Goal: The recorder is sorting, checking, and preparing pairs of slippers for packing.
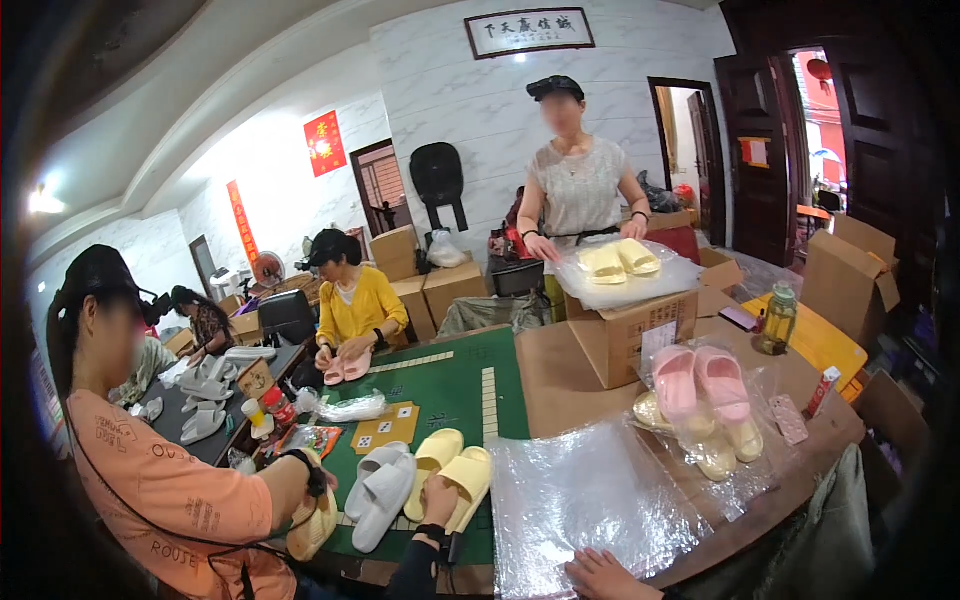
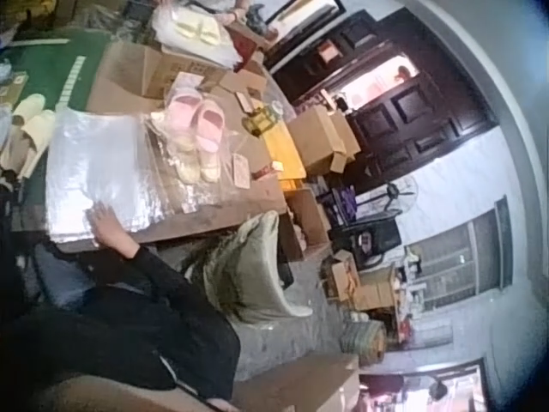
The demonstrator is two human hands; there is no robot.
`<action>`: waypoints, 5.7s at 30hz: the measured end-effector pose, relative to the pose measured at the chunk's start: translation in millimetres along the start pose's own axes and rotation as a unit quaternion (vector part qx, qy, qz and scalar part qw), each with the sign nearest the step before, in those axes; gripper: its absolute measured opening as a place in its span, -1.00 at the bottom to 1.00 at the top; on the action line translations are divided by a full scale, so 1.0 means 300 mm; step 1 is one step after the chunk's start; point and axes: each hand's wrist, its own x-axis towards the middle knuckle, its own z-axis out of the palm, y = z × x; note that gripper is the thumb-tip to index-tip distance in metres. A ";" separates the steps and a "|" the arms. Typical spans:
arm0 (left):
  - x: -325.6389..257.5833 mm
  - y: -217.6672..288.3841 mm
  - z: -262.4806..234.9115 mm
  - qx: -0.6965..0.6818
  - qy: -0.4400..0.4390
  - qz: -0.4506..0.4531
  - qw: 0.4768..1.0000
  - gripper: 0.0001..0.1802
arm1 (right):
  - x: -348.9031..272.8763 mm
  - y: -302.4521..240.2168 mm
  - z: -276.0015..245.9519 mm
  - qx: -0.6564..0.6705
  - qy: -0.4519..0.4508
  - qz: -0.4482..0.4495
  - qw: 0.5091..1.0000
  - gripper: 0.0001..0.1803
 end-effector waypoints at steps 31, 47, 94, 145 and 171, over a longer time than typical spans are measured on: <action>-0.468 0.581 0.180 -0.323 -0.273 -0.122 0.898 -0.60 | 0.031 0.052 0.051 0.093 0.119 -0.031 0.988 -0.65; -0.483 0.420 0.394 -0.277 -0.303 -0.115 0.904 -0.43 | 0.056 -0.059 -0.264 0.345 0.146 0.081 0.924 -0.63; -0.586 0.586 0.121 -0.029 -0.216 0.268 0.938 -0.26 | 0.035 -0.014 -0.160 0.064 -0.014 -0.029 0.997 -0.51; -0.743 0.313 -0.108 -0.190 -0.140 -0.147 0.961 -0.44 | 0.021 -0.131 -0.225 0.217 0.032 0.147 0.964 -0.05; -0.801 0.339 -0.077 -0.629 -0.287 -0.253 0.677 -0.57 | 0.032 -0.142 -0.278 0.140 0.060 0.103 0.983 -0.34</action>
